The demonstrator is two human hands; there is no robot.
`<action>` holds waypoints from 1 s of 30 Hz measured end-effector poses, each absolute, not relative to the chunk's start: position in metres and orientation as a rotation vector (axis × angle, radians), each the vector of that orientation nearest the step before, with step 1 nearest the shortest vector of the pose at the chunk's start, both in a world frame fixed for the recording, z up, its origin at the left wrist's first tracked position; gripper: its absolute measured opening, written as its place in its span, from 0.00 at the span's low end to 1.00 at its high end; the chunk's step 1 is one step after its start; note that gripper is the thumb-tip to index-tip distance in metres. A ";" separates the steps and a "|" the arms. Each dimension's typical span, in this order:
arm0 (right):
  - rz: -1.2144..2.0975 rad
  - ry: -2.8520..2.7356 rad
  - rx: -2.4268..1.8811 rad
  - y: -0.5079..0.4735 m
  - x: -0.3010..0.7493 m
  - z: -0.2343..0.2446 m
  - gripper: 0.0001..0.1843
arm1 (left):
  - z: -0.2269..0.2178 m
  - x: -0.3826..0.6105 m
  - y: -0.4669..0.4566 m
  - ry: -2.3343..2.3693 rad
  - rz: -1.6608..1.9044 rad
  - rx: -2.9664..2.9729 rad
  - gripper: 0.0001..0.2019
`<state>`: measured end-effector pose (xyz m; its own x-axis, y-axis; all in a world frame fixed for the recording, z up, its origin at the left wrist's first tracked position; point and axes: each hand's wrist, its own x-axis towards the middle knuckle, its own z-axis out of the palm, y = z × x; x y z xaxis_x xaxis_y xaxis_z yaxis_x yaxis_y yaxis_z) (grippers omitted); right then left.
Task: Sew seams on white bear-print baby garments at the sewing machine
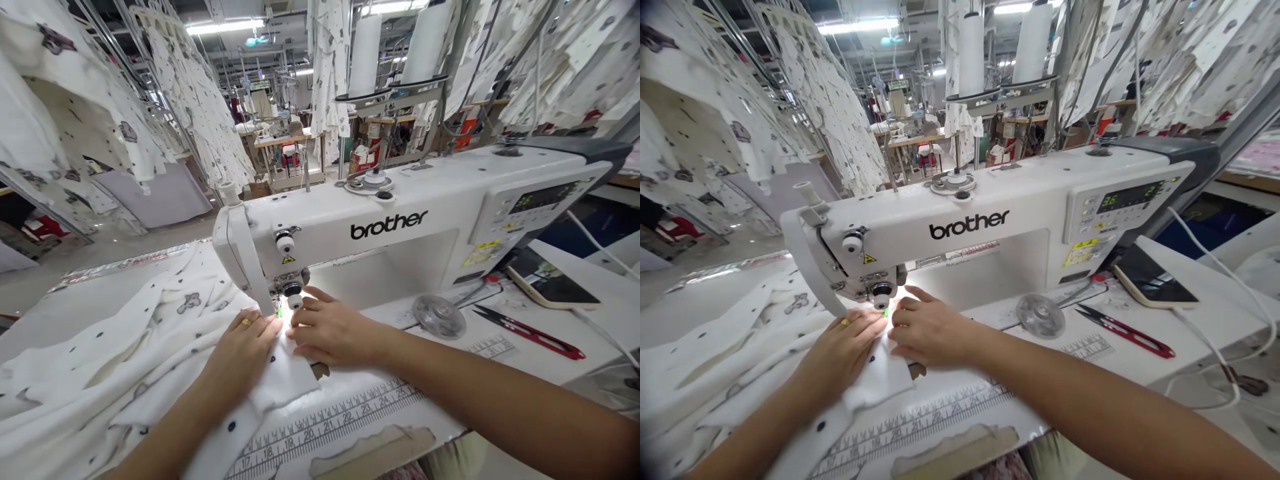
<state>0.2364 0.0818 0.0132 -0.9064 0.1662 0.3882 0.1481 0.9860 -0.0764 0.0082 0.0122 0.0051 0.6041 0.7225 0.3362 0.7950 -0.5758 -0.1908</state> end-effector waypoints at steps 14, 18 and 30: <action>0.177 -2.859 0.330 0.064 0.237 0.013 0.14 | 0.038 -0.014 -0.037 -1.368 -0.326 -2.301 0.21; 0.236 -2.844 0.390 0.059 0.235 0.012 0.11 | 0.046 0.005 -0.043 -1.304 -0.444 -2.450 0.20; 0.402 -2.899 0.433 0.055 0.231 0.010 0.18 | 0.005 0.027 -0.027 -1.351 -0.520 -2.690 0.14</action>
<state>0.2314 0.0547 0.0101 -0.9408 -0.2595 0.2179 -0.3090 0.9209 -0.2374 0.0265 -0.0274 0.0054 0.5518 0.7625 0.3379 0.7922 -0.6058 0.0735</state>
